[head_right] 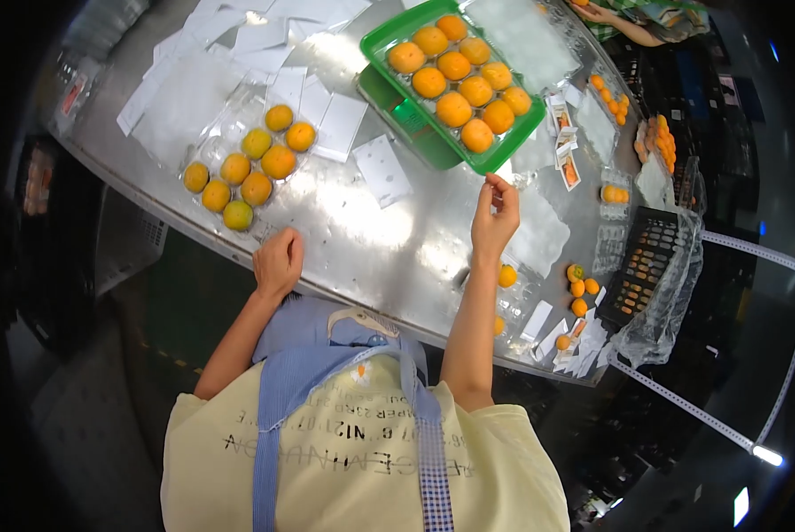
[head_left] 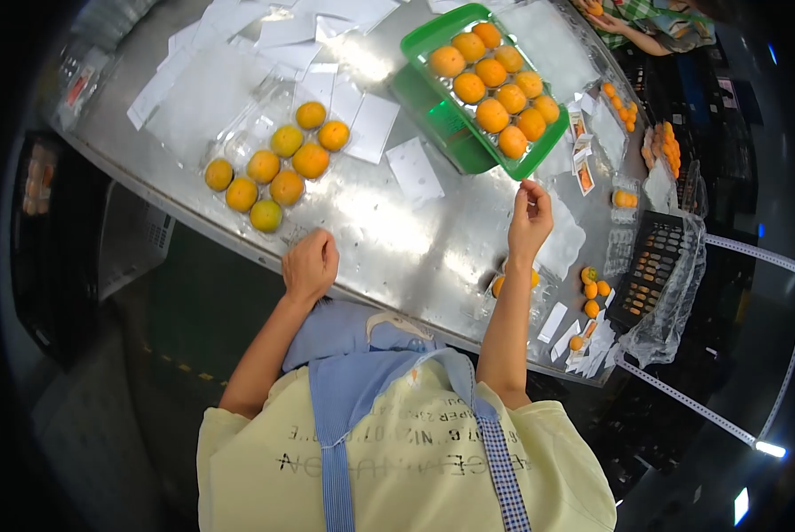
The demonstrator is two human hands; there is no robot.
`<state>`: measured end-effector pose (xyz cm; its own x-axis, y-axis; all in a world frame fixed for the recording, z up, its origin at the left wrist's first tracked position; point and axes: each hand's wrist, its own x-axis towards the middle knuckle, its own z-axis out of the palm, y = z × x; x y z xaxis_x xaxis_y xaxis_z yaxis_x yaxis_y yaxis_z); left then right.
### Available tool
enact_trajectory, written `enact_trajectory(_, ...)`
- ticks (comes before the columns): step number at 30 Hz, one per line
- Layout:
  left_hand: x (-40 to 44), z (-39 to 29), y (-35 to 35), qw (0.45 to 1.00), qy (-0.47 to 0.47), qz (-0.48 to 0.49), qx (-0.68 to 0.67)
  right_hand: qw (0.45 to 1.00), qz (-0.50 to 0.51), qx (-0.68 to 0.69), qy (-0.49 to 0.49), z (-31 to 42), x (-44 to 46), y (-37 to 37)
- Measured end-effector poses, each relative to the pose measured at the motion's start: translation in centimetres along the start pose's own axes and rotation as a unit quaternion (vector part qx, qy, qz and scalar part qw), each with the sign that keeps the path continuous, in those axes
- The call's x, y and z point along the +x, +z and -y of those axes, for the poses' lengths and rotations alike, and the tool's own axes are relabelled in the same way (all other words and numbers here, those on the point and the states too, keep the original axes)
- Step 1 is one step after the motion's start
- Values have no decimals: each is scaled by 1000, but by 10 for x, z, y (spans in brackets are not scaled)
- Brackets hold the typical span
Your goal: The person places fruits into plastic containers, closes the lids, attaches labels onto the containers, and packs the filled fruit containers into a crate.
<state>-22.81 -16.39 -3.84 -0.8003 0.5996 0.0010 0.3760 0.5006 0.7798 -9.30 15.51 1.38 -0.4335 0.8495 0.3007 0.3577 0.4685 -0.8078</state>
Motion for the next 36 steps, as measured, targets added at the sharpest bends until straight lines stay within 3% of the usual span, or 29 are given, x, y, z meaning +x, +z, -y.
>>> enact_trajectory(9,0,4,6,998,-24,20,49,999,-21,38,25,-13,5,-5)
enact_trajectory(12,22,-13,1,981,-71,54,-172,993,-33,94,64,-17,19,-8)
enact_trajectory(15,85,-50,-16,985,10,1,-173,989,-31,121,77,-7,53,-15)
enact_trajectory(20,218,-125,-25,975,152,-75,-147,994,43,-25,93,4,108,-14)
enact_trajectory(22,271,-129,-7,972,183,-61,-136,984,88,-120,96,-1,123,-9)
enact_trajectory(25,335,-113,32,980,196,-35,10,980,123,-74,140,-15,137,3)
enact_trajectory(28,369,-120,46,984,149,80,57,974,133,-23,181,-21,146,8)
enact_trajectory(29,375,-128,45,983,85,148,72,972,132,-8,193,-19,147,7)
enact_trajectory(32,386,-126,56,974,111,159,119,967,136,16,213,-16,151,5)
enact_trajectory(36,387,-123,57,982,69,173,44,958,128,98,235,-22,153,7)
